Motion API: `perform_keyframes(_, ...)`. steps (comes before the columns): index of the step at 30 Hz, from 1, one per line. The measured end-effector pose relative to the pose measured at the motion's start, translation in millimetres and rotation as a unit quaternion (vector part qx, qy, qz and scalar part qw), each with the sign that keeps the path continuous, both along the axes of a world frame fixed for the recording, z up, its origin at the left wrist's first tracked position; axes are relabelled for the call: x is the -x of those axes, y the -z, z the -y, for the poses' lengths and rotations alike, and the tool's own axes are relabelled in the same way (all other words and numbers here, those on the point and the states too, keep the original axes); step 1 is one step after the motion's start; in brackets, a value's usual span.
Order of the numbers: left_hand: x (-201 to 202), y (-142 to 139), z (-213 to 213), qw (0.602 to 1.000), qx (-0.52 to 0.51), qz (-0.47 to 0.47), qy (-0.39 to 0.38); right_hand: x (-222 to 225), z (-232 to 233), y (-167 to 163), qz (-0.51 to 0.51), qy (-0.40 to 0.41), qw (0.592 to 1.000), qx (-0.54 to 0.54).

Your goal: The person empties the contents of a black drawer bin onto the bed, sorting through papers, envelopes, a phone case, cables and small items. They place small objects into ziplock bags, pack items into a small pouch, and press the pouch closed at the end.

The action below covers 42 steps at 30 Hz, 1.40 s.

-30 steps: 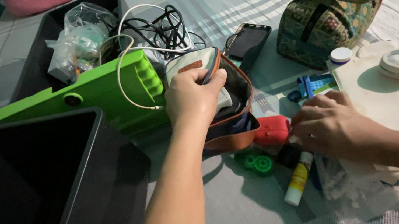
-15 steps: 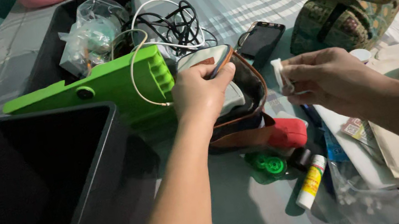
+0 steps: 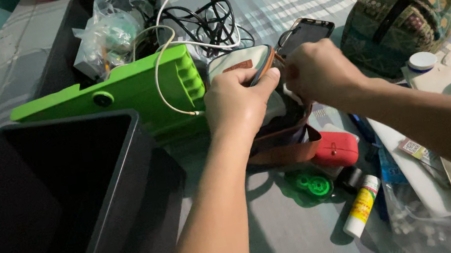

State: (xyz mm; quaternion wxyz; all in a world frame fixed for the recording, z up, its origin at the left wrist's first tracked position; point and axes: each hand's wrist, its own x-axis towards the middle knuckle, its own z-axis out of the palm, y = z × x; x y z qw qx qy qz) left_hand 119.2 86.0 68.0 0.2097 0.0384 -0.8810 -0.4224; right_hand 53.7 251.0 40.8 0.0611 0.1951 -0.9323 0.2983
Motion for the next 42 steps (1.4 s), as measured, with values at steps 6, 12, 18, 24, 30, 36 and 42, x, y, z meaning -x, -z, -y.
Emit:
perform_keyframes(6, -1.8, -3.3, -3.2, 1.000, 0.006, -0.007, 0.001, -1.2, 15.5, 10.9, -0.016, 0.027, 0.987, -0.160)
perform_keyframes(12, -4.7, -4.7, -4.5, 1.000, 0.028, 0.008, -0.010, 17.7, 4.1, 10.2, 0.028, -0.064, 0.979, -0.193)
perform_keyframes(18, -7.5, -4.5, -6.3, 0.999, -0.002, 0.049, -0.016, 17.8, -60.3, -5.1, 0.178, -0.046, 0.983, 0.024)
perform_keyframes(24, -7.5, -4.9, -13.8, 0.999, 0.006, 0.043, -0.016, -35.5, -78.2, 17.1, 0.329, -0.045, 0.938, -0.100)
perform_keyframes(30, -7.3, -5.8, -21.4, 0.998, 0.002, 0.062, -0.029, -55.3, -83.5, 39.9, 0.159, -0.119, 0.970, -0.138)
perform_keyframes(36, -6.3, -3.5, -25.3, 0.998, 0.024, 0.054, -0.024, -20.9, -107.3, 41.9, 0.132, -0.072, 0.973, -0.177)
perform_keyframes(42, -4.4, 0.9, -32.1, 0.997, 0.019, 0.069, -0.029, 14.6, -119.5, 64.4, 0.067, 0.029, 0.989, -0.132)
